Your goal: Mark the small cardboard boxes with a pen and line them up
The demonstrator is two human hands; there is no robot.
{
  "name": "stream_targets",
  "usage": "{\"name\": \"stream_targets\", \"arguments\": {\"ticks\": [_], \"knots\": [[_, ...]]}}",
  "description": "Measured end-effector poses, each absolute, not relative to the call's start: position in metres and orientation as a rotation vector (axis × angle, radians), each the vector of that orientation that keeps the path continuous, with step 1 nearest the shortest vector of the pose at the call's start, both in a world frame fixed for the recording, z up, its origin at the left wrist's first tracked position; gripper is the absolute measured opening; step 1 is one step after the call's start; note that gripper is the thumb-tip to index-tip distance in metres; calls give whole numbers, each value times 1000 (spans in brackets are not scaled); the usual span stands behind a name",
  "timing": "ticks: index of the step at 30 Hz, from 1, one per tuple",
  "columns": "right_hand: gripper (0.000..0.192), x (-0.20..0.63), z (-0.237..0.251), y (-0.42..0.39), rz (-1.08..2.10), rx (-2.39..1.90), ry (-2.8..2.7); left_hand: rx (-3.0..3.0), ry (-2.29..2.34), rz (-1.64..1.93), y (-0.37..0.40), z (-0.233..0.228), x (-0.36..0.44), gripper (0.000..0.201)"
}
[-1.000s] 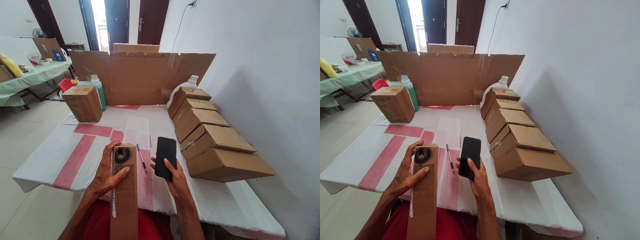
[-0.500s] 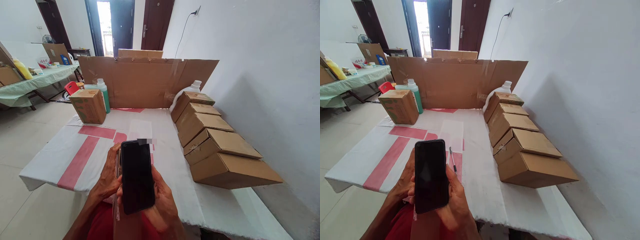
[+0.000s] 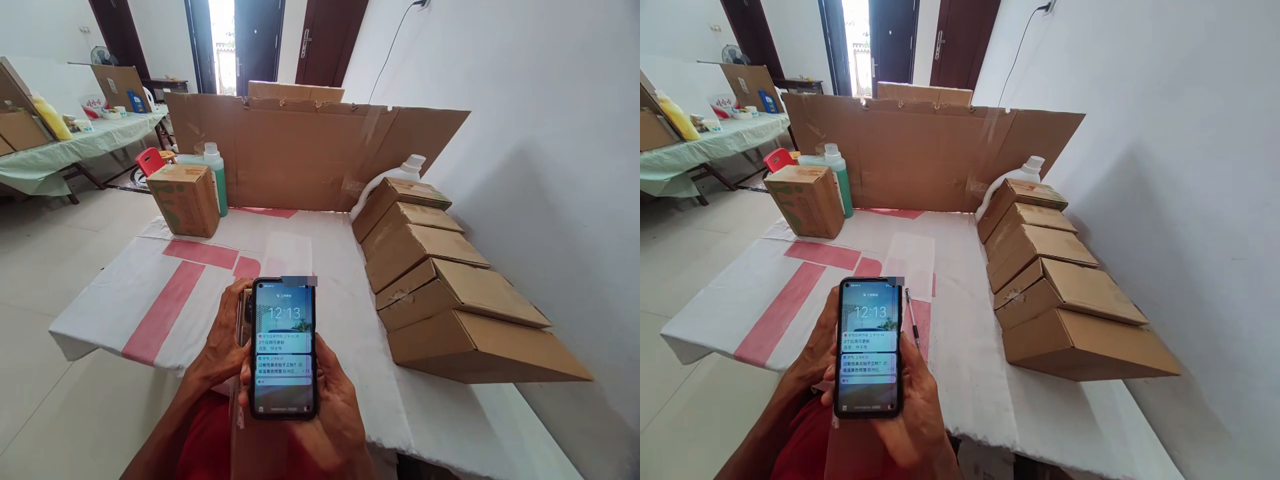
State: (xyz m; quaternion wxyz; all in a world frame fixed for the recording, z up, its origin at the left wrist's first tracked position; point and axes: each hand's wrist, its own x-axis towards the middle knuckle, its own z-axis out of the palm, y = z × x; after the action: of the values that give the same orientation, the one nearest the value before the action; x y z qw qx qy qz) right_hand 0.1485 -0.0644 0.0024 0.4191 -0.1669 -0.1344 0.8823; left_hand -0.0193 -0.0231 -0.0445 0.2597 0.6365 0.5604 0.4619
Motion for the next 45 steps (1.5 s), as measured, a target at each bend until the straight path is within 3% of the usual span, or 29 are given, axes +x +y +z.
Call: {"name": "stream_targets", "arguments": {"ticks": [9,19,24,29,32,39,45], "knots": [[50,152,0,-66,2224,-395,-287,1842,1333,1172,-25,-26,-17,69],[48,181,-3,-57,1979,-530,-314,1834,1386,1162,-23,-33,-19,70],[53,213,-36,-27,1756,-792,-479,1742,1385,1162,-20,-32,-21,69],[64,245,-104,11,1061,-1536,-917,1639,1381,1164,-16,-36,-22,70],[56,260,-131,20,878,-1703,-997,1598,1378,1168,-11,-41,-25,70],[32,274,-138,9,582,-1943,-1266,1425,1353,1123,16,-63,-29,74],[42,270,-141,6,376,-1988,-1425,1317,1354,1198,41,-95,-34,80]]}}
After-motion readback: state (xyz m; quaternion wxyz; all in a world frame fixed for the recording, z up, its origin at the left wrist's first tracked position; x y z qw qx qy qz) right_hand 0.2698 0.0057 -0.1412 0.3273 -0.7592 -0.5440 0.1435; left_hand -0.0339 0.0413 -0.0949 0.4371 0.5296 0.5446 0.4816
